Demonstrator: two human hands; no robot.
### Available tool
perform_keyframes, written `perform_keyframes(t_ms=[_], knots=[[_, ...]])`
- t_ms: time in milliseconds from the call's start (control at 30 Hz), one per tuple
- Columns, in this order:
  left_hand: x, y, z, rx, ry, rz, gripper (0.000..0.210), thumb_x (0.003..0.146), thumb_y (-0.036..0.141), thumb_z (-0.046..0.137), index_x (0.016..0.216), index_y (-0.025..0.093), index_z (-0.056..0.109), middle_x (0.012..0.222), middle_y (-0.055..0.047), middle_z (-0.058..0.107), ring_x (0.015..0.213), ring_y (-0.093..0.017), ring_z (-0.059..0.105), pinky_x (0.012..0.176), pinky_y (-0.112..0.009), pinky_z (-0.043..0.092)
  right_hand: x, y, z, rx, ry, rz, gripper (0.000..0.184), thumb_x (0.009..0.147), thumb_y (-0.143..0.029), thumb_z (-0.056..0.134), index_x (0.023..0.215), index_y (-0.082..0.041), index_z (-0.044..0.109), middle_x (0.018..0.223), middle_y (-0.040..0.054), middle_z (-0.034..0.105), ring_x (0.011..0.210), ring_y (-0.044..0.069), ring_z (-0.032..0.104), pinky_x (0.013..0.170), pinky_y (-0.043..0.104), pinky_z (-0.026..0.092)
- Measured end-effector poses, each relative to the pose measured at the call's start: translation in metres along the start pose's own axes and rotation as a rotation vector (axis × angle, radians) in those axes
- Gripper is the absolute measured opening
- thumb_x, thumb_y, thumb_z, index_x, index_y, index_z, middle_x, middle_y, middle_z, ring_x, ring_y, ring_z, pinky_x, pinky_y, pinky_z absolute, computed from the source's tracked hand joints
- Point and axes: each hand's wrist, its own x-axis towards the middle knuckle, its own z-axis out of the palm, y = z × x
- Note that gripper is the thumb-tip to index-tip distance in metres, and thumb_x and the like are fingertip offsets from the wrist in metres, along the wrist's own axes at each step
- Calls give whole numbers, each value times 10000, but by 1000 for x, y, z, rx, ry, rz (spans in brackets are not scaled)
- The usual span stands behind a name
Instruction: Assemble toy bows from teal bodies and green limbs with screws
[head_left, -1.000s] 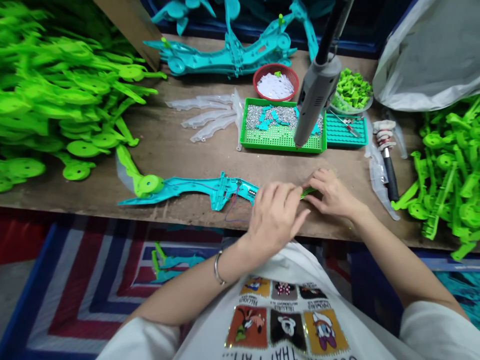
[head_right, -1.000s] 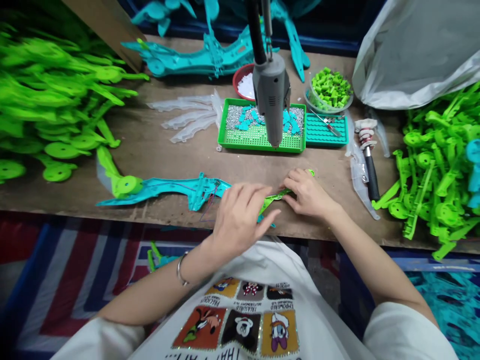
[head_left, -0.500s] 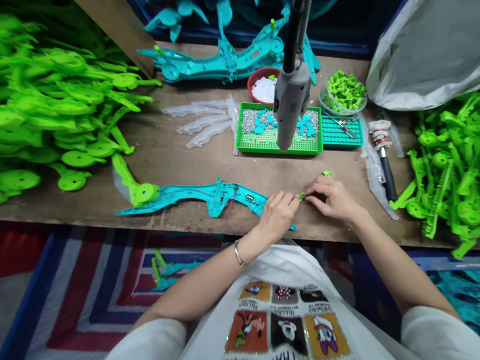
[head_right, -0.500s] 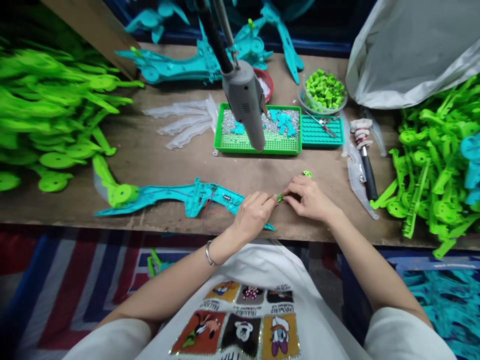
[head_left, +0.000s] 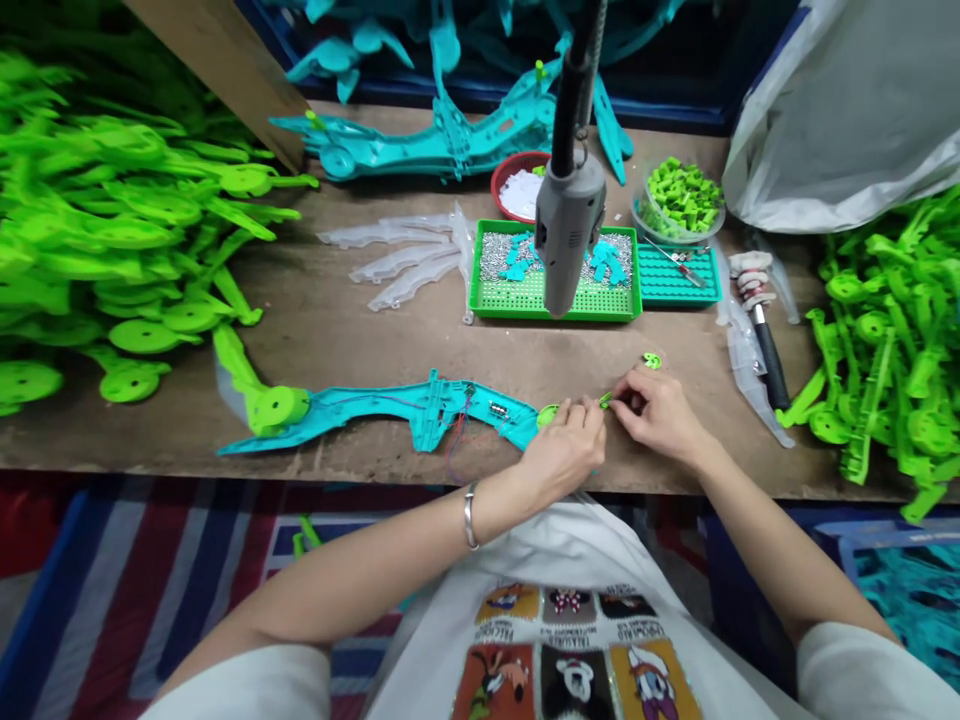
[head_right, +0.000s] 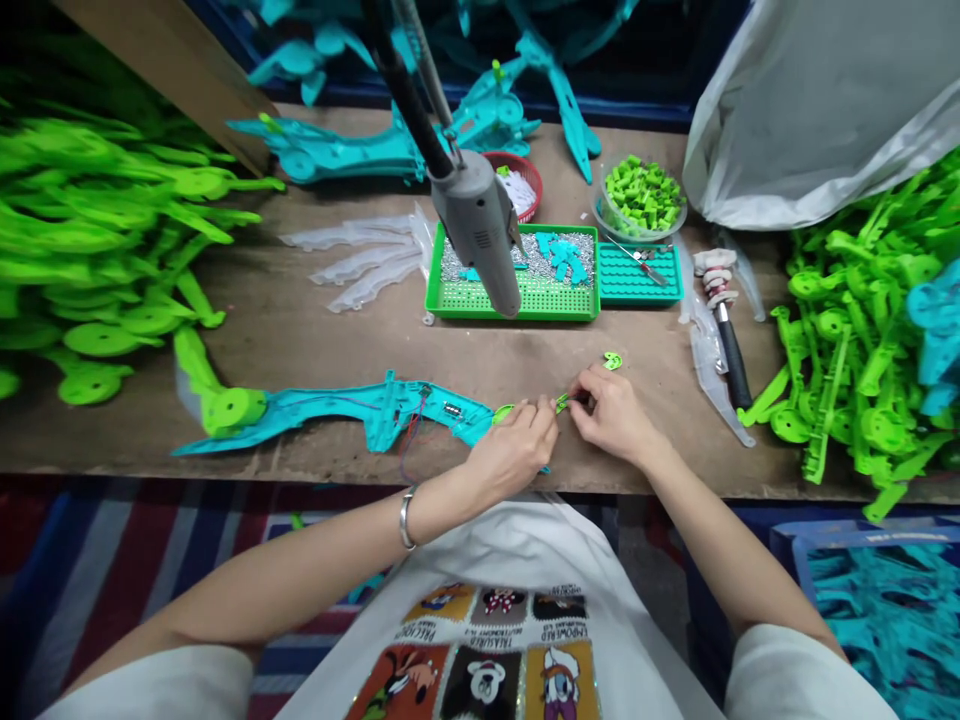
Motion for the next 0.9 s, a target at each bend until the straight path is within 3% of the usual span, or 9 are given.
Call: perform_keyframes(t_ms=[167, 333, 467, 667, 900], knots=[[8, -9, -10, -63, -94, 84, 415, 959, 64, 412, 1325, 23, 603, 1456, -241, 549, 1042, -247, 703, 930, -378, 563, -8, 14, -14, 154, 47, 114, 40, 874, -244, 682, 891, -212, 699, 844, 34, 708, 734, 177, 653, 695, 327, 526], [12, -20, -11, -136, -161, 173, 438, 978, 99, 416, 1387, -25, 512, 1267, -279, 633, 1000, -275, 709, 799, -377, 574, -11, 19, -11, 136, 116, 124, 90, 912, -240, 648, 891, -218, 732, 869, 36, 739, 786, 190, 688, 773, 355, 548], [15, -24, -12, -195, -179, 166, 463, 991, 200, 496, 1376, -58, 495, 1104, -265, 678, 977, -289, 716, 787, -363, 567, -9, 11, -6, 10, 195, 53, 95, 915, -206, 629, 901, -228, 720, 863, 38, 741, 777, 196, 694, 770, 359, 560], [18, -27, -12, -187, -175, 192, 455, 972, 142, 475, 1372, -75, 489, 1077, -255, 691, 942, -286, 721, 769, -367, 572, -7, 10, -12, 25, 176, -54, 120, 915, -174, 627, 962, -242, 714, 939, 39, 763, 873, 204, 716, 885, 390, 567], [18, -30, -9, -239, -220, 165, 483, 973, 96, 412, 1432, -55, 423, 1134, -242, 679, 977, -277, 712, 759, -367, 574, -10, 19, -4, -20, 106, -7, 128, 863, -150, 596, 958, -222, 643, 817, 24, 700, 707, 176, 655, 698, 326, 553]])
